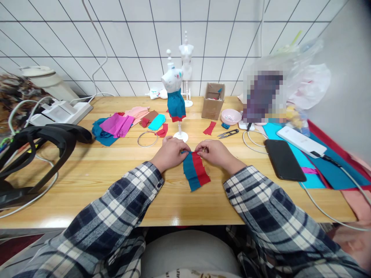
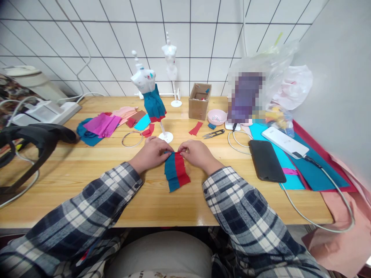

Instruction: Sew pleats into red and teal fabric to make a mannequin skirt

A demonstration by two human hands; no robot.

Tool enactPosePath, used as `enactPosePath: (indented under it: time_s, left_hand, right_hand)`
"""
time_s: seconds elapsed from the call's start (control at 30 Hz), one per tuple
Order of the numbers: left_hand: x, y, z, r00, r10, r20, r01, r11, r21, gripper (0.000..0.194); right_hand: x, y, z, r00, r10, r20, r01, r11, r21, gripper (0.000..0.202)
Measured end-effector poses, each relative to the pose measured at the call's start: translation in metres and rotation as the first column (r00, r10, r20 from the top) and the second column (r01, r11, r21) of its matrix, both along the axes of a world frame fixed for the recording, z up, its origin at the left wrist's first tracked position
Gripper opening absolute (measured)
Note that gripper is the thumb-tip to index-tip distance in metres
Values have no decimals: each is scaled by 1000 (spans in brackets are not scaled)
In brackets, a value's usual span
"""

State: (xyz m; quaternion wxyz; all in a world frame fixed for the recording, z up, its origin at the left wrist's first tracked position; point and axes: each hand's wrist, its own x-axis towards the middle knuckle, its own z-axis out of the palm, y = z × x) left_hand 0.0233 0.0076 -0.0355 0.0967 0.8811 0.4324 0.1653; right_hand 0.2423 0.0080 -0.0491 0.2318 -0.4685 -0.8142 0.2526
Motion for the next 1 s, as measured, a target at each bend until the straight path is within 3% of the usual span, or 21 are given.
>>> enactPosePath:
  time_s: [0.13, 0.27, 0.47, 0.53, 0.63, 0.73, 0.9, 1.0]
  left_hand:
    - [-1, -4, 4, 1000, -16, -24, 16, 1000, 26, 19]
    - [-4, -11, 12, 989, -90, -117, 103, 988, 112, 27]
    - [-3, -19, 24, 960, -158, -231, 200, 964, 176, 27]
    - [-2, -20, 26, 954, -161, -254, 211, 960, 182, 26]
    - [-1, -21, 27, 942, -162, -295, 224, 955, 192, 26]
    - [1, -23, 27, 936, -159, -315, 227, 955, 193, 25]
    - [5, -23, 24, 957, -134, -256, 174, 975, 141, 31]
    - [7, -21, 18, 995, 39, -87, -31, 996, 89, 35]
  right_hand:
    - [1, -3, 4, 998, 32, 58, -35, 998, 56, 18]
    - [-2, -10, 15, 969, 58, 241, -90, 988, 123, 21]
    - [2, -15, 27, 901, 112, 420, -173, 979, 109, 33]
    - [4, -14, 27, 930, 78, 358, -119, 988, 95, 35]
    - [3, -13, 24, 976, -82, 203, 69, 995, 70, 37]
    - [-3, -11, 22, 977, -129, 172, 127, 992, 24, 22]
    - [-11, -13, 21, 959, -61, 278, 51, 998, 44, 11]
    - [-13, -16, 20, 956, -24, 291, -5, 995, 100, 11]
